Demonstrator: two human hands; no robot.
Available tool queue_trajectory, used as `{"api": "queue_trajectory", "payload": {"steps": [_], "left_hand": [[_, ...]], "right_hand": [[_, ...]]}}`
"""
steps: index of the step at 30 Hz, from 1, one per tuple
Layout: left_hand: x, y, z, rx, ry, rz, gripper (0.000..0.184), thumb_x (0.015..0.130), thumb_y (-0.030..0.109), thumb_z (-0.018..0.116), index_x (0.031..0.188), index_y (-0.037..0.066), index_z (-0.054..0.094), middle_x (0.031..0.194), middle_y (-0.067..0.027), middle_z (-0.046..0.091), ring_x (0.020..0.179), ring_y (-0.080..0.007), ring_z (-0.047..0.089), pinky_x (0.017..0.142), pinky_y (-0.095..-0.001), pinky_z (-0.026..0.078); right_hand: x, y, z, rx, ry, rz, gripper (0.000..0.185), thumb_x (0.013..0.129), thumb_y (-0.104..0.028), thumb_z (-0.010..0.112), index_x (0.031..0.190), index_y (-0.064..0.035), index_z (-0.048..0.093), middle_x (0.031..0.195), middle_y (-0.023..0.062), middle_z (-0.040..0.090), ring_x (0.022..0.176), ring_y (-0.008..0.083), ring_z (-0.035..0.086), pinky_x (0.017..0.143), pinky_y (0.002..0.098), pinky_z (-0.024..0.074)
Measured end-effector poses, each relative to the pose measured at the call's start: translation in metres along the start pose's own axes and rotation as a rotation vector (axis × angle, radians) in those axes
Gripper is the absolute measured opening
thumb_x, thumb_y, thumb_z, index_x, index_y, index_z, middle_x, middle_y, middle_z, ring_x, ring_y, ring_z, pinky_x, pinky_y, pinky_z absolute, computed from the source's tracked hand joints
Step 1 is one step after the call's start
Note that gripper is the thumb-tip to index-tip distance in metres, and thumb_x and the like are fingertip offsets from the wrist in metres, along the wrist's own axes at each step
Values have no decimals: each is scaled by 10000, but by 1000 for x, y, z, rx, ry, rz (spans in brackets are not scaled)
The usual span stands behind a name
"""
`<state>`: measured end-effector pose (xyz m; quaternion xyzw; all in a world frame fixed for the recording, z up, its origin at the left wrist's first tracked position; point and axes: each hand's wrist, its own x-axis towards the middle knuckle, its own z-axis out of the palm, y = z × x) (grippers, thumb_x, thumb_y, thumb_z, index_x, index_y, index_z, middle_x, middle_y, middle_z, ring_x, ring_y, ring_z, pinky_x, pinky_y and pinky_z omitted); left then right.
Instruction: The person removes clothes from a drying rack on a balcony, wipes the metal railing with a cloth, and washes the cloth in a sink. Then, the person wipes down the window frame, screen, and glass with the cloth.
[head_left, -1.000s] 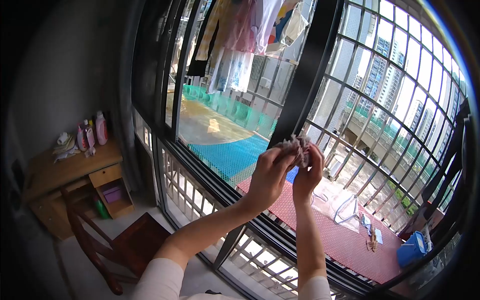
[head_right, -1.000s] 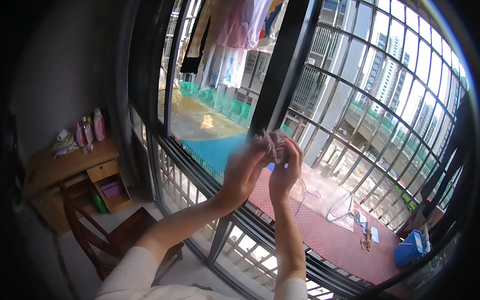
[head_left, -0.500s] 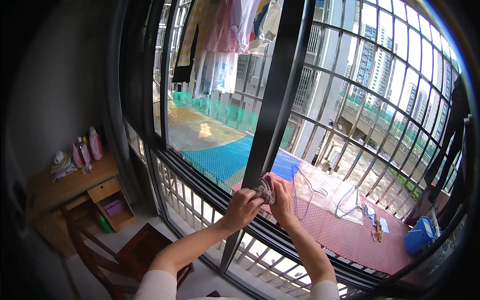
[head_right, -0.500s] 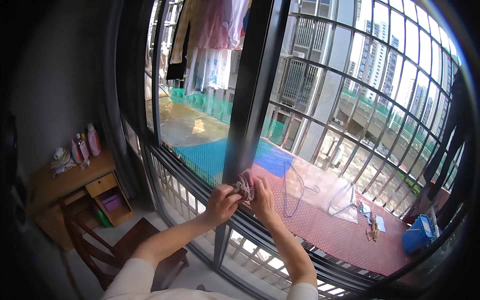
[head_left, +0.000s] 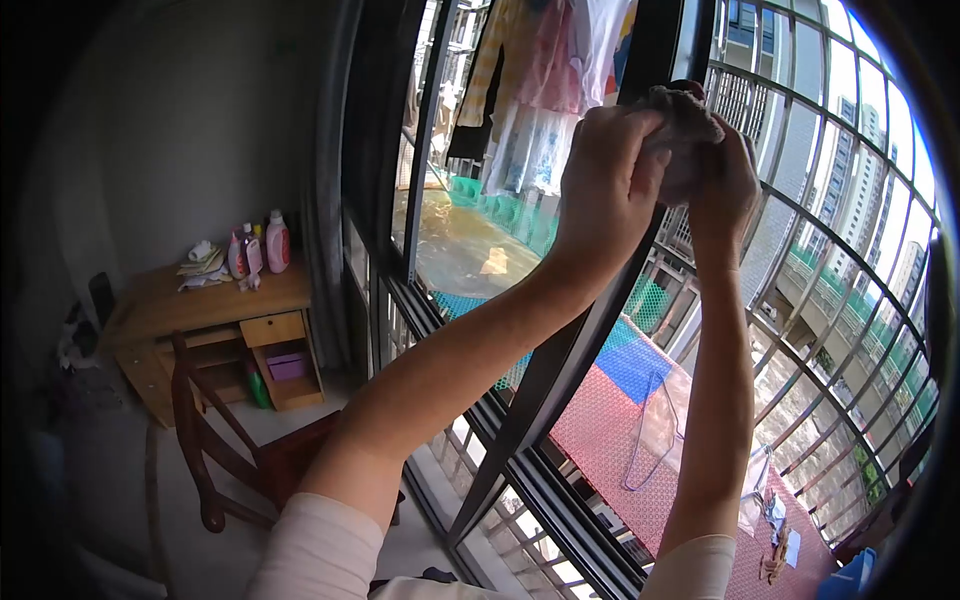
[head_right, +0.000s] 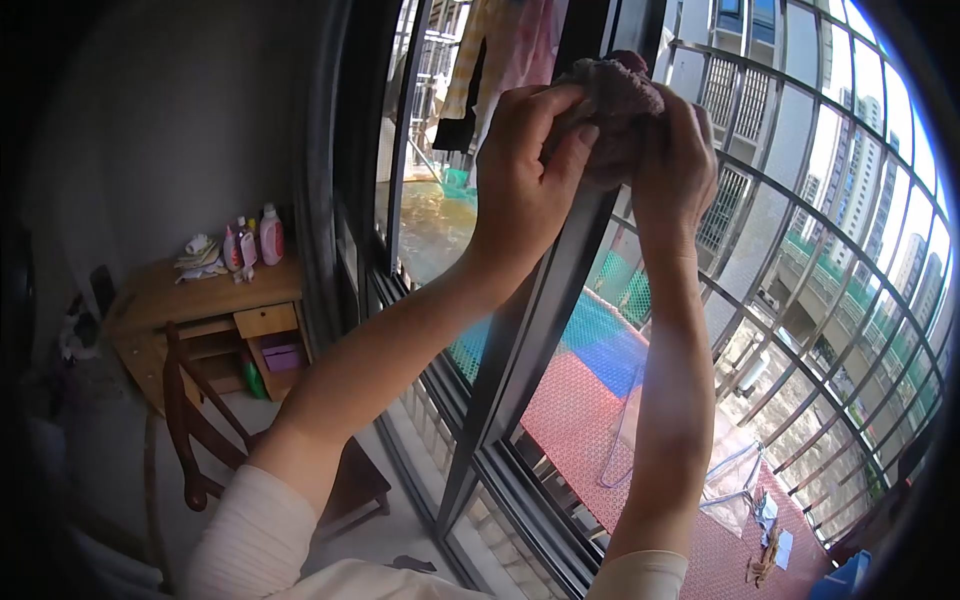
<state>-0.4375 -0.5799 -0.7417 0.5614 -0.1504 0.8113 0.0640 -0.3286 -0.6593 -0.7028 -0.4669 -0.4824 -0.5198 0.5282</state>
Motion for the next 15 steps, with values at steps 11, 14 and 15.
{"api": "queue_trajectory", "payload": {"steps": [11, 14, 15], "left_hand": [[-238, -68, -197, 254, -392, -736, 241, 838, 67, 602, 1058, 14, 519, 990, -149, 557, 928, -320, 557, 792, -377, 477], [-302, -166, -258, 576, -373, -827, 252, 808, 103, 608, 1041, 35, 543, 1008, -133, 579, 956, -325, 562, 811, -391, 472], [-308, -190, -272, 694, -423, -891, 307, 807, 153, 608, 1082, 31, 545, 1021, -139, 581, 988, -329, 556, 847, -398, 459]], "right_hand": [[-170, -17, -55, -50, -521, -294, 394, 757, -59, 677, 1110, 49, 539, 1034, 215, 569, 937, 337, 582, 814, 383, 472], [-211, -22, -63, -53, -623, -30, 517, 816, -186, 676, 1226, 35, 452, 1155, 203, 512, 1058, 308, 531, 886, 391, 433], [-223, -26, -64, 7, -583, 84, 611, 820, -254, 680, 1283, 22, 392, 1192, 199, 489, 1097, 298, 508, 910, 398, 421]]}}
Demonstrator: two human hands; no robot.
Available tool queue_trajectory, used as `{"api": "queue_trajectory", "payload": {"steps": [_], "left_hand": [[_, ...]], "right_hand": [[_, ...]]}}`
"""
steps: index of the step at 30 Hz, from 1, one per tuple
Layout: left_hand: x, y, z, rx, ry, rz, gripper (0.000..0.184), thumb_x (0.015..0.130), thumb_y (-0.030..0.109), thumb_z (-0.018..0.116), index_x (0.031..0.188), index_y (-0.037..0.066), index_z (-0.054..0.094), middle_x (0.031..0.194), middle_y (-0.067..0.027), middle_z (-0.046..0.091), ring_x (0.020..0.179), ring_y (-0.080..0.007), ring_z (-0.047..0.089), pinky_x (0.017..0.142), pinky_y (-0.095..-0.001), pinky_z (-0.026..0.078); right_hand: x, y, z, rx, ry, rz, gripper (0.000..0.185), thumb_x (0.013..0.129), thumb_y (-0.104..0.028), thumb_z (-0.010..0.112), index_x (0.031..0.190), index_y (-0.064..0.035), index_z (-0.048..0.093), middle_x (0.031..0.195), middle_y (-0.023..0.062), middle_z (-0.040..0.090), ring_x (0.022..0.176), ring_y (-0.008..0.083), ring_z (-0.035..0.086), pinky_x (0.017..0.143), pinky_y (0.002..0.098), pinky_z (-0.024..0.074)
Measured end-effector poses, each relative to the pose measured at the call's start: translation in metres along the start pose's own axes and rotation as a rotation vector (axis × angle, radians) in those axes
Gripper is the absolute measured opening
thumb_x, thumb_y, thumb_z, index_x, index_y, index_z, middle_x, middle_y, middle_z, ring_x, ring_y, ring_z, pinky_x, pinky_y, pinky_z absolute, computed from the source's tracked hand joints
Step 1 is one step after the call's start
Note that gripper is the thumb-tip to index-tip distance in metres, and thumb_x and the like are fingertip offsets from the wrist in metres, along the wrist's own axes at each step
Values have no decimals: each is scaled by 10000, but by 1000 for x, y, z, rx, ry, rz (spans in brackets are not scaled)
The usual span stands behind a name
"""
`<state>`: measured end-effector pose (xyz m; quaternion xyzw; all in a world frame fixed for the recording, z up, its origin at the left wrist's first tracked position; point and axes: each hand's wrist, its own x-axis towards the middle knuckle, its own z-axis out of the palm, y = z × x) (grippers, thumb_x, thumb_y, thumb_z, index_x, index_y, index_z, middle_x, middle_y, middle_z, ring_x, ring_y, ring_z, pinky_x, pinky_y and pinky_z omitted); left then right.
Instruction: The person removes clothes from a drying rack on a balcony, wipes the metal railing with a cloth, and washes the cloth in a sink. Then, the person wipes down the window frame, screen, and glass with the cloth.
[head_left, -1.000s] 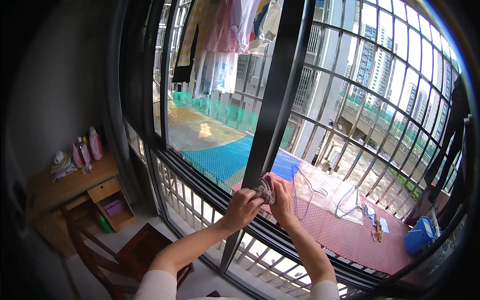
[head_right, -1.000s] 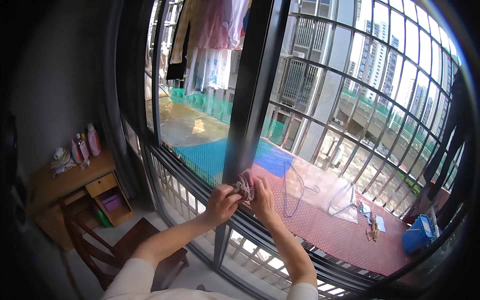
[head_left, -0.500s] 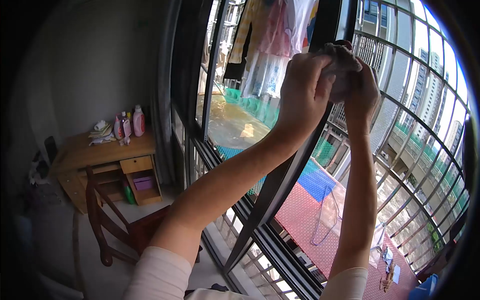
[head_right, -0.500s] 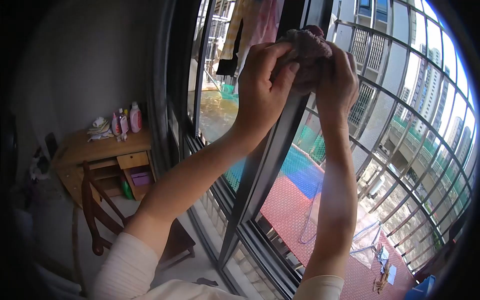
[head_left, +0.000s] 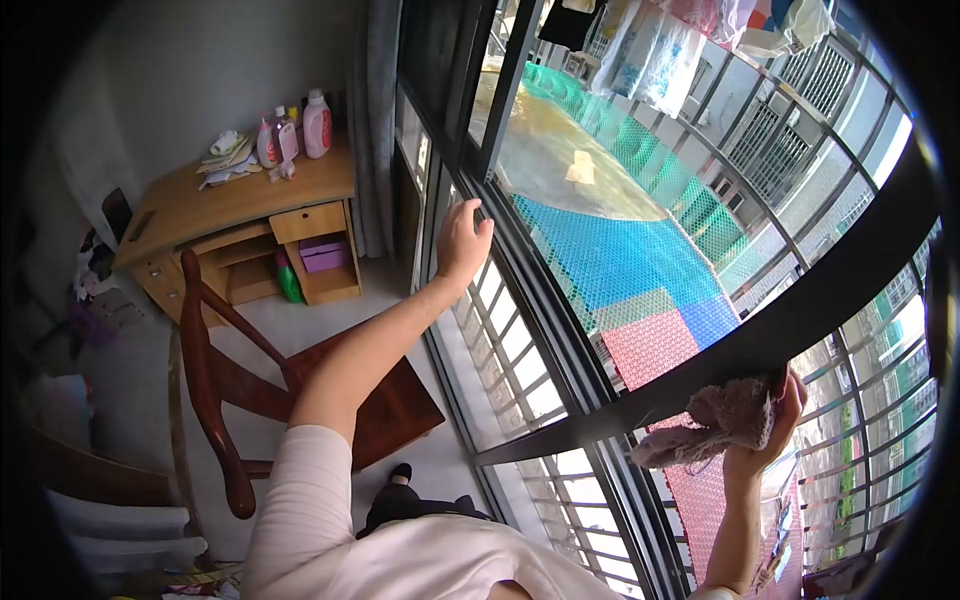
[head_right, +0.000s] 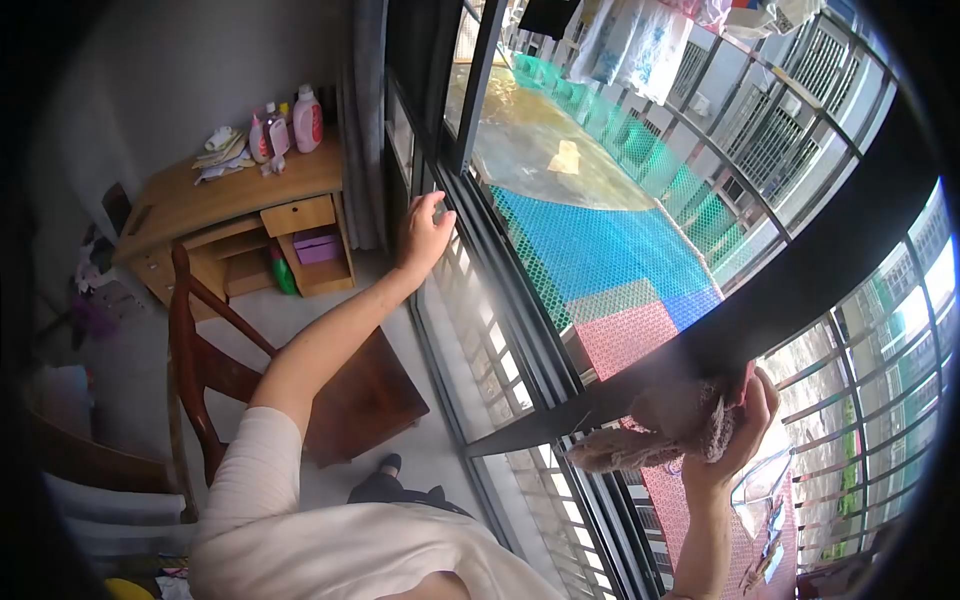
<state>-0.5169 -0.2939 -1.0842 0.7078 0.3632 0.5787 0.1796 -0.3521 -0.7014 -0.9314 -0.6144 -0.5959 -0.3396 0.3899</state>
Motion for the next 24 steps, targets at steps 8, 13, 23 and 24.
{"api": "queue_trajectory", "payload": {"steps": [8, 13, 23, 24], "left_hand": [[179, -89, 60, -37, -215, -146, 1131, 654, 423, 771, 1461, 35, 79, 1499, -253, 131, 1405, -347, 131, 1121, -385, 216], [225, -95, 107, -26, -127, -144, 1266, 566, 439, 839, 1459, 39, 35, 1461, -297, 175, 1372, -389, 190, 1110, -431, 233], [234, -91, 105, 151, 51, -102, 845, 573, 359, 832, 1197, -28, 413, 1122, -240, 533, 1058, -375, 534, 868, -439, 461], [235, -89, 104, 198, 40, -122, 770, 577, 357, 830, 1131, -26, 457, 1065, -223, 565, 1006, -369, 565, 826, -441, 481]], "right_hand": [[-50, -38, 8, -347, 68, 320, 767, 886, -452, 518, 1413, 19, 220, 1407, 204, 331, 1284, 326, 369, 1055, 455, 305], [-43, -66, 18, -573, 200, 424, 643, 913, -416, 515, 1363, 4, 328, 1348, 221, 382, 1229, 350, 418, 1044, 458, 325], [-39, -69, 36, -761, 247, 471, 529, 898, -290, 560, 1308, -7, 384, 1275, 207, 428, 1153, 338, 464, 1005, 445, 367], [-38, -72, 36, -781, 258, 462, 518, 896, -277, 564, 1303, -8, 389, 1267, 206, 433, 1145, 337, 468, 1001, 444, 371]]}}
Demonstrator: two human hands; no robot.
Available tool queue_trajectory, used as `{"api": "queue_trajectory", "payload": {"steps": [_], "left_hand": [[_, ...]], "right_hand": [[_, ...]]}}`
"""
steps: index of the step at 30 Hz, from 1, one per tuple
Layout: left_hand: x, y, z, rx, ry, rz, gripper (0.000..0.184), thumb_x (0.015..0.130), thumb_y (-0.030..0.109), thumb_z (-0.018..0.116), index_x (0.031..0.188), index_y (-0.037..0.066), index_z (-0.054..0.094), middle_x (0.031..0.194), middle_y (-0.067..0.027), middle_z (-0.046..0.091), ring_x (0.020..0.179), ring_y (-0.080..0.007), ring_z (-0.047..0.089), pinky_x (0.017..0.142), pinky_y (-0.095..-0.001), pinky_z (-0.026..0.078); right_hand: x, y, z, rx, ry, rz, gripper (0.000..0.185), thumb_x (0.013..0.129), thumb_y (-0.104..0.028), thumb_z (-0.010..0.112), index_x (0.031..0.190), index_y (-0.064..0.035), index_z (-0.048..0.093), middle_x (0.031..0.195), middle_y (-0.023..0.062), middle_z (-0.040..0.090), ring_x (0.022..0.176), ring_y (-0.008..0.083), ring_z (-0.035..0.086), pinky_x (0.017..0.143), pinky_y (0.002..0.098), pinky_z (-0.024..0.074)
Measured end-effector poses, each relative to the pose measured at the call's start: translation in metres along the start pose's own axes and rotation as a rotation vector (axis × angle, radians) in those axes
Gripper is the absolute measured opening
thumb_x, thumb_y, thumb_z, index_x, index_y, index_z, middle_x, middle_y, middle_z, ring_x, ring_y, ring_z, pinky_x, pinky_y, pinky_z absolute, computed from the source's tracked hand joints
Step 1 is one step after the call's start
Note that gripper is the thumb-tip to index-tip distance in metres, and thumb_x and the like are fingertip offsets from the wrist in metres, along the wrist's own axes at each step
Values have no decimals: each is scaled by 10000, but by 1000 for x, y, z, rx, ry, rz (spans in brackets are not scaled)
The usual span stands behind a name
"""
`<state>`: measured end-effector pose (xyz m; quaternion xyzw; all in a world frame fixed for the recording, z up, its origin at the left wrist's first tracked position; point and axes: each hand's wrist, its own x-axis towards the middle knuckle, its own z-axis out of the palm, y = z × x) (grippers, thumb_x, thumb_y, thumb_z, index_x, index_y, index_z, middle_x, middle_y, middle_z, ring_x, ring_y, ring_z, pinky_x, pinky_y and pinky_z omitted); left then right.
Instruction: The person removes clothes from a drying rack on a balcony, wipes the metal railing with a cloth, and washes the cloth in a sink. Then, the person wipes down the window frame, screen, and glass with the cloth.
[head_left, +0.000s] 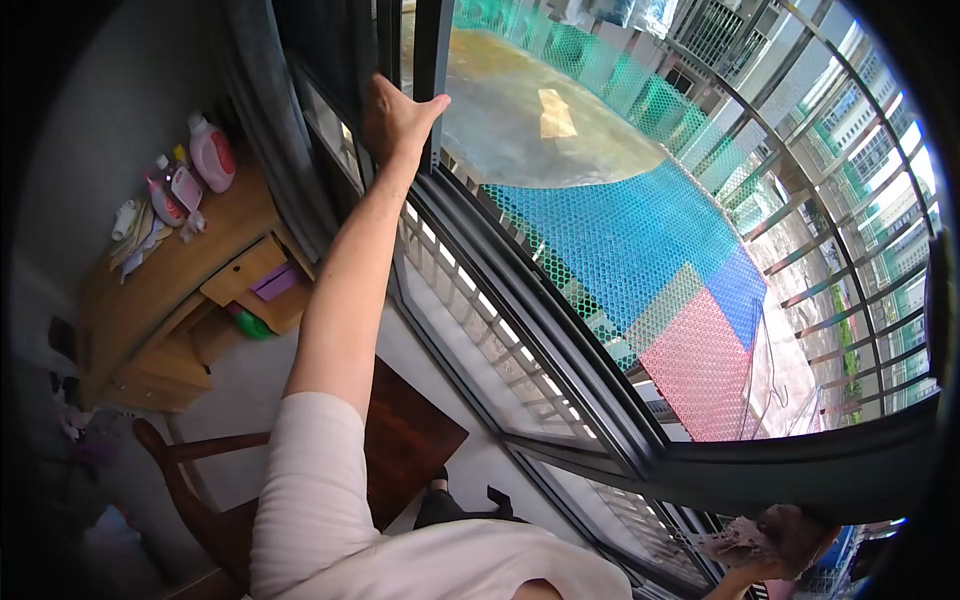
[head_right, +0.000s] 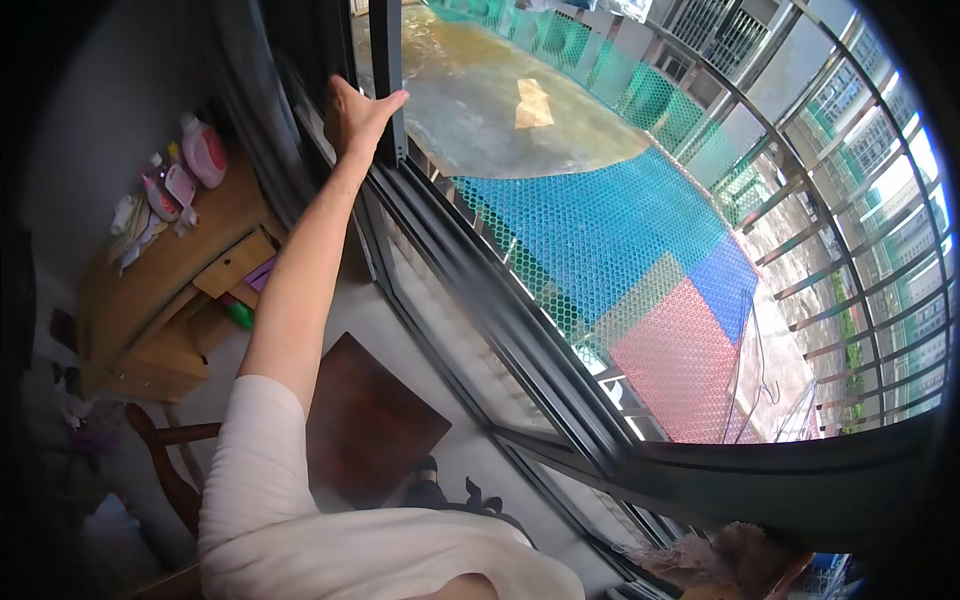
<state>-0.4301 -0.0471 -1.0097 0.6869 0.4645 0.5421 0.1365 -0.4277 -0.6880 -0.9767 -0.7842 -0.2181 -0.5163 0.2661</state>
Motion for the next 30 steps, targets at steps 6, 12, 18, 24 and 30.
{"api": "queue_trajectory", "payload": {"steps": [6, 12, 18, 24, 30], "left_hand": [[13, -7, 9, 80, 23, 10, 646, 636, 405, 795, 1015, 1, 463, 962, -192, 591, 899, -381, 597, 746, -459, 493], [28, -40, 2, -8, -165, 161, 497, 784, 327, 678, 1052, -8, 427, 978, -281, 594, 871, -458, 593, 765, -505, 478], [38, -49, 3, -56, -253, 204, 551, 759, 232, 658, 1168, -6, 375, 1039, -308, 582, 958, -467, 567, 831, -498, 462], [49, -64, 24, -128, -294, 347, 662, 812, 277, 642, 1314, 19, 296, 1213, -254, 522, 1102, -390, 530, 896, -418, 443], [45, -81, 32, -485, -398, 167, 660, 848, 394, 588, 1333, 61, 287, 1233, -204, 529, 1098, -305, 554, 924, -372, 425]], "right_hand": [[-41, -65, 8, 15, 93, -245, 459, 887, -202, 591, 1270, -15, 423, 1223, 198, 461, 1099, 330, 495, 978, 436, 396], [-76, -165, 163, 912, -493, 146, 409, 831, 99, 386, 1224, 35, 477, 1153, 161, 528, 1079, 245, 519, 966, 349, 383], [25, -299, 316, 1526, -330, 349, 487, 797, 147, 399, 1231, -59, 483, 1267, 114, 509, 1062, 203, 542, 926, 281, 416], [117, -405, 462, 1666, -318, 10, 565, 824, 78, 431, 1344, -143, 419, 1189, 52, 534, 922, 122, 528, 749, 234, 450], [69, -415, 500, 2023, -731, 21, 699, 753, 30, 511, 1402, -163, 339, 1339, 143, 447, 1218, 230, 454, 990, 304, 367]]}}
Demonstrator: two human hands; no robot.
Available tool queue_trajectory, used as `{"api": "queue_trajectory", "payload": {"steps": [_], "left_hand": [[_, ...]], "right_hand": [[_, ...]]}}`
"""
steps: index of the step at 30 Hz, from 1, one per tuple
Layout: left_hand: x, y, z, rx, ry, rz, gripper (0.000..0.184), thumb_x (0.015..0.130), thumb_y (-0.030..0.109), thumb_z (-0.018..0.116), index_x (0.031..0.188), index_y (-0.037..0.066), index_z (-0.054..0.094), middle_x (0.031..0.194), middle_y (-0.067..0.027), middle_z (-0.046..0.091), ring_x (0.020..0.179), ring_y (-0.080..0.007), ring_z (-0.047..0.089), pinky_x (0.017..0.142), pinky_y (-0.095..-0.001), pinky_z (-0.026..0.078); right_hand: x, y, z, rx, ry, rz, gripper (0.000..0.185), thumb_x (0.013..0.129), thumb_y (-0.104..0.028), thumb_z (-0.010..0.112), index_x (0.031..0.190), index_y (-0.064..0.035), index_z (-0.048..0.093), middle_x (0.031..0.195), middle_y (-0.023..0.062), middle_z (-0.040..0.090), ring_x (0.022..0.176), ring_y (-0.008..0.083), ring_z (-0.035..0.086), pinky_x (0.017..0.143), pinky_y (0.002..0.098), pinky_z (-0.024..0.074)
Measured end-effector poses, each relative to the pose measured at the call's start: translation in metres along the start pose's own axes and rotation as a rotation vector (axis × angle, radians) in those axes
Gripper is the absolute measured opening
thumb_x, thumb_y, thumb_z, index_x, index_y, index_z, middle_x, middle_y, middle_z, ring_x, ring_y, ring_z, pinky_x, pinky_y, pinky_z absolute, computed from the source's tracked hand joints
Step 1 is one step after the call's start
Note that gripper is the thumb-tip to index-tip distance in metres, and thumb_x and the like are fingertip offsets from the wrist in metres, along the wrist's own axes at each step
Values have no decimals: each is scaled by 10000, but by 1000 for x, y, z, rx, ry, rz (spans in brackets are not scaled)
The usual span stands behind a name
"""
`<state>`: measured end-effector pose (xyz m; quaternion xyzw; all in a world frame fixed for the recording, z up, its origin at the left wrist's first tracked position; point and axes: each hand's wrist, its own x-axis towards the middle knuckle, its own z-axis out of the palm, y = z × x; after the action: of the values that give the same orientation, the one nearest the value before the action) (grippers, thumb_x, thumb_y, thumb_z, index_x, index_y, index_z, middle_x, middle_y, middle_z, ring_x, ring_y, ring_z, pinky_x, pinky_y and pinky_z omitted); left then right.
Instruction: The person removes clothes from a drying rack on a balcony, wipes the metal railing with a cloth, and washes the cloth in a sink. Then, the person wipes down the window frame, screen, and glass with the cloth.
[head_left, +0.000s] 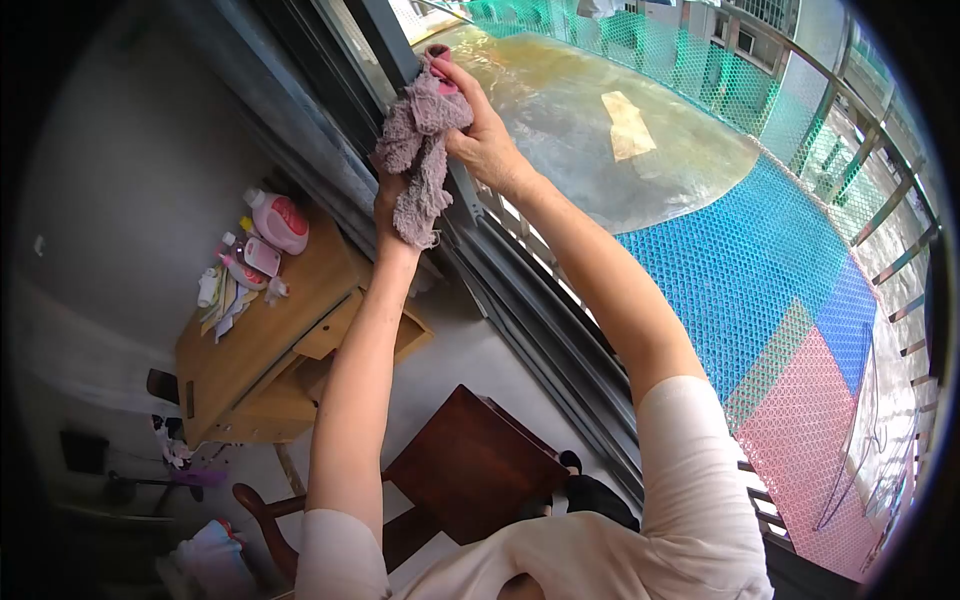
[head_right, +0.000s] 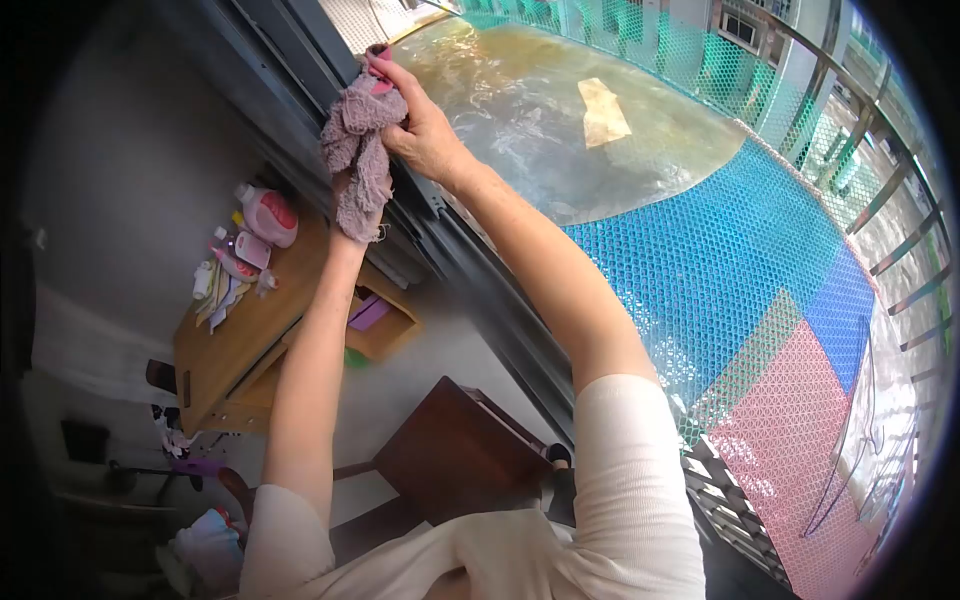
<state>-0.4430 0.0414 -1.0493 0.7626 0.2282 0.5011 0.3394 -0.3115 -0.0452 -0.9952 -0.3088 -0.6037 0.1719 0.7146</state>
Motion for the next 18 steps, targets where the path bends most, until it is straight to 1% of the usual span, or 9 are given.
{"api": "queue_trajectory", "payload": {"steps": [2, 3, 5, 7, 8, 11, 14, 17, 18], "left_hand": [[-11, 54, 0, 310, 48, -204, 610, 831, 368, 608, 1242, 39, 299, 1097, -242, 600, 1003, -400, 589, 861, -433, 444], [-12, 49, 2, 398, 82, -152, 606, 807, 362, 637, 1191, 25, 311, 1088, -270, 585, 1016, -442, 560, 847, -455, 435], [-14, 40, 2, 471, 106, 129, 609, 792, 326, 658, 1181, 13, 309, 1064, -293, 574, 1008, -475, 538, 843, -471, 429], [-13, 35, 3, 459, 107, 95, 582, 786, 271, 653, 1176, 7, 312, 1067, -296, 566, 1012, -473, 535, 843, -473, 428], [-12, 35, 3, 451, 105, 85, 569, 783, 244, 651, 1173, 4, 313, 1069, -297, 563, 1015, -472, 533, 843, -475, 428], [-10, 43, 8, 476, 153, -59, 521, 782, 186, 615, 1169, 0, 319, 1087, -299, 551, 1029, -469, 524, 849, -478, 426], [-14, 46, 7, 480, 159, -25, 506, 779, 152, 592, 1178, -4, 324, 1102, -306, 535, 1040, -461, 520, 862, -475, 423], [-10, 46, 6, 469, 147, -21, 515, 780, 138, 592, 1192, -13, 322, 1118, -307, 528, 1046, -458, 518, 887, -469, 412], [-9, 45, 6, 460, 146, -20, 517, 779, 136, 594, 1193, -15, 322, 1119, -307, 528, 1049, -458, 517, 891, -467, 410]], "right_hand": [[-29, 61, -13, -210, -15, -129, 679, 761, -41, 611, 1383, -124, 350, 1336, 142, 451, 1241, 245, 445, 1018, 316, 349], [-44, 74, -16, -268, -32, -135, 673, 762, -67, 640, 1373, -112, 360, 1341, 138, 448, 1244, 248, 444, 1024, 320, 346], [-51, 79, -22, -319, -85, -69, 648, 758, -114, 675, 1340, -105, 390, 1314, 162, 474, 1205, 296, 483, 996, 337, 389], [-55, 83, -34, -514, -177, -42, 600, 764, -109, 661, 1312, -97, 418, 1296, 180, 486, 1176, 329, 496, 976, 353, 411], [-64, 87, -41, -625, -258, -22, 496, 772, -188, 652, 1224, -80, 476, 1240, 204, 521, 1095, 350, 537, 901, 389, 454], [-77, 80, -36, -939, -348, 305, 424, 751, -287, 658, 1103, -71, 563, 1110, 186, 607, 993, 332, 603, 818, 406, 489], [-56, 50, -27, -1177, -616, 624, 411, 714, -356, 670, 1013, -79, 621, 962, 158, 663, 898, 318, 646, 749, 412, 510], [-65, 40, -35, -1148, -603, 472, 366, 705, -381, 638, 893, -69, 671, 806, 154, 671, 790, 325, 658, 688, 431, 509], [-65, 49, -31, -1201, -606, 471, 344, 724, -346, 615, 926, -69, 645, 819, 159, 669, 795, 312, 662, 663, 430, 506]]}}
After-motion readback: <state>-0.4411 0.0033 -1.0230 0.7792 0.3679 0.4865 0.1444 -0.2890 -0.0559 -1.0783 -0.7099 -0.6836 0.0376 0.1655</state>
